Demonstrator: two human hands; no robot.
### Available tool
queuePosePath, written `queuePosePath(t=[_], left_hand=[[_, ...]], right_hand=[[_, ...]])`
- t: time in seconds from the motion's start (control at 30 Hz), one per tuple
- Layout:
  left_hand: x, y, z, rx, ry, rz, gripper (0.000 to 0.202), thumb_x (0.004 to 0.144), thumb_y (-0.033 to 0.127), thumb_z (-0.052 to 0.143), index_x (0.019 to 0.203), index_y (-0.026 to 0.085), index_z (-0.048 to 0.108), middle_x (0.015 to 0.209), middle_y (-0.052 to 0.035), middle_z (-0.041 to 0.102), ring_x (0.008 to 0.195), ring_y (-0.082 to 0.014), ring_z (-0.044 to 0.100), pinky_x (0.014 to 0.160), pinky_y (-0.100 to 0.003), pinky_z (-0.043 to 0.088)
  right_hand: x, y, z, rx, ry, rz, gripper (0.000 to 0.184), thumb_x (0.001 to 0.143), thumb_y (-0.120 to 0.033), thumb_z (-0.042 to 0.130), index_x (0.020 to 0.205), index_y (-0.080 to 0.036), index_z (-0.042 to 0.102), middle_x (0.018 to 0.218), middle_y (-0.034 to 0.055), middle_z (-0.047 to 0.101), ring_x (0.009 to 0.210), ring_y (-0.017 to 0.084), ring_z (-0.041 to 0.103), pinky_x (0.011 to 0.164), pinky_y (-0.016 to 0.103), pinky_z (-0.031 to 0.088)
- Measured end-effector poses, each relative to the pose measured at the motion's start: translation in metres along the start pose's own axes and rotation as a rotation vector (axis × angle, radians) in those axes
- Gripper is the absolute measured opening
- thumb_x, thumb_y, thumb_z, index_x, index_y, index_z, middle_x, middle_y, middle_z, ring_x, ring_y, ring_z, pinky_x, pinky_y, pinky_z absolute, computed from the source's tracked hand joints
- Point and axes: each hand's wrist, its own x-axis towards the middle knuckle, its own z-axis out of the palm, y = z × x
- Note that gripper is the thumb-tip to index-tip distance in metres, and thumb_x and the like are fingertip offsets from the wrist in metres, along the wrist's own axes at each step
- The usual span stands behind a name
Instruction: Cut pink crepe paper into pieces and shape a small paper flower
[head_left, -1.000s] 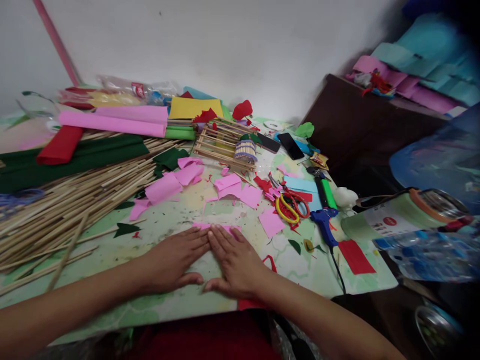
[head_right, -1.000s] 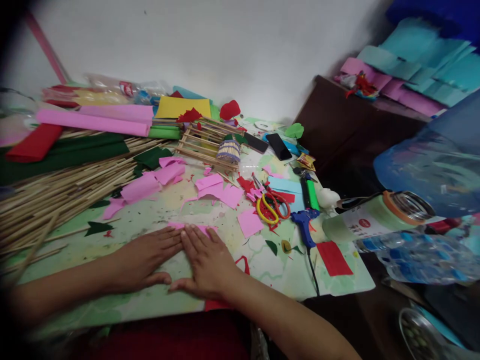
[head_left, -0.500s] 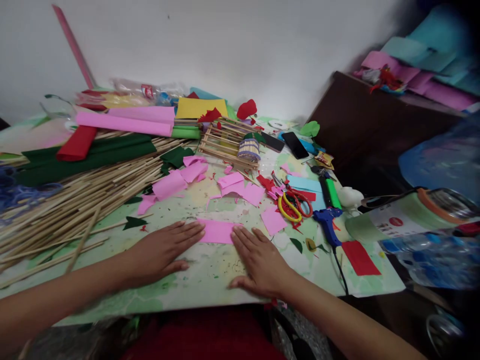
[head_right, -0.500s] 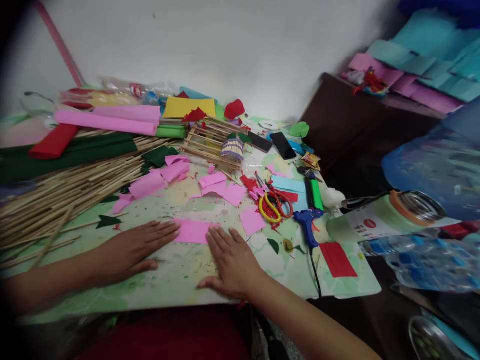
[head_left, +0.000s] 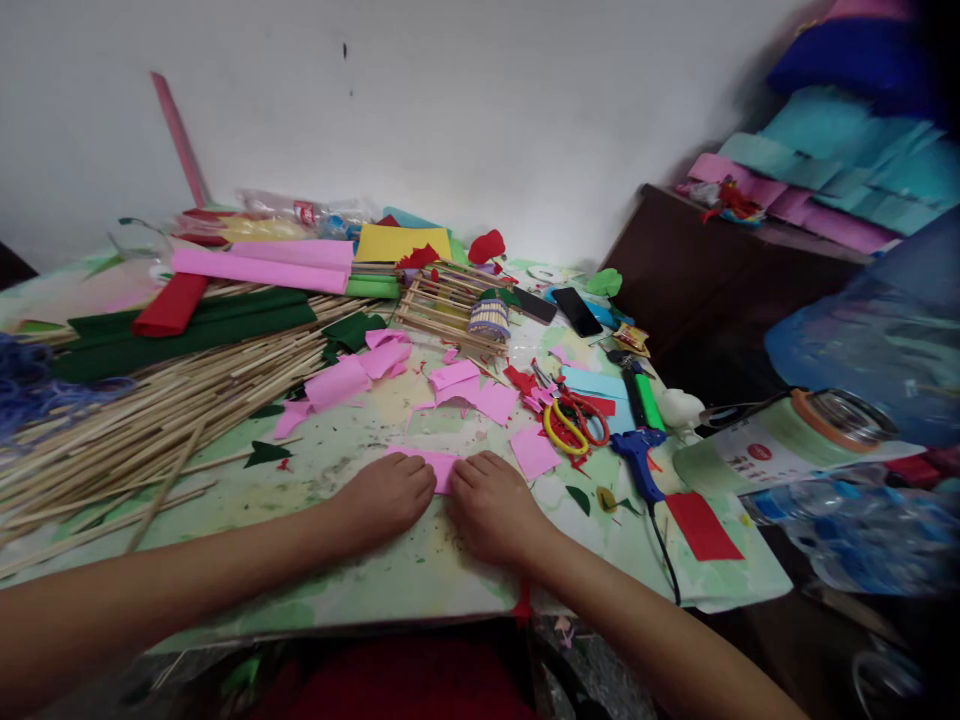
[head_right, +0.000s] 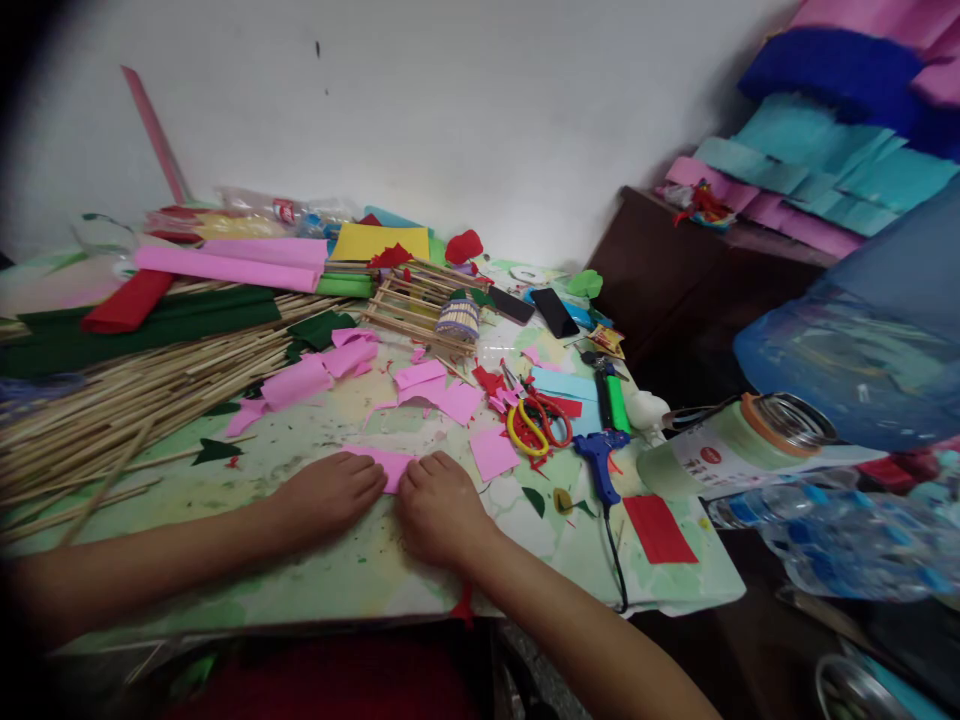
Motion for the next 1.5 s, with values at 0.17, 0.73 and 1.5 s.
queuePosePath(t=[0.17,0.73,1.5], left_hand=[[0.007,-0.003,-0.015,-0.143,-0.007,-0.093,0.028,0.086,0.014,0.036,0.079,0.012,0.064,0.078,-0.0118,0.064,0.075,-0.0246,0.057,0.066,-0.037,0.044],[0.023,-0.019,-0.045,-1.706,-0.148,-0.573,0.022,0.072,0.033,0.068,0.082,0.014,0.065,0.073,-0.0041,0.068,0.065,-0.0137,0.059,0.060,-0.023,0.044],[-0.021,-0.005,0.004,-0.079,-0.047,0.076,0.049,0.089,0.040,0.042,0.130,0.015,0.047,0.135,-0.0122,0.049,0.127,-0.0262,0.041,0.108,-0.045,0.023]], right_hand=[[-0.002,0.004,-0.001,0.143,0.062,0.060,0.017,0.072,-0.015,0.054,0.088,-0.014,0.061,0.088,0.0099,0.063,0.087,0.021,0.054,0.083,0.034,0.037],[0.038,0.056,-0.029,1.325,0.407,0.474,0.026,0.070,-0.038,0.063,0.061,-0.015,0.054,0.053,-0.0030,0.052,0.046,0.010,0.051,0.049,0.024,0.044],[-0.012,0.012,0.024,-0.124,0.243,-0.288,0.024,0.090,-0.018,0.044,0.107,-0.011,0.059,0.109,0.0093,0.065,0.097,0.019,0.056,0.090,0.033,0.040]])
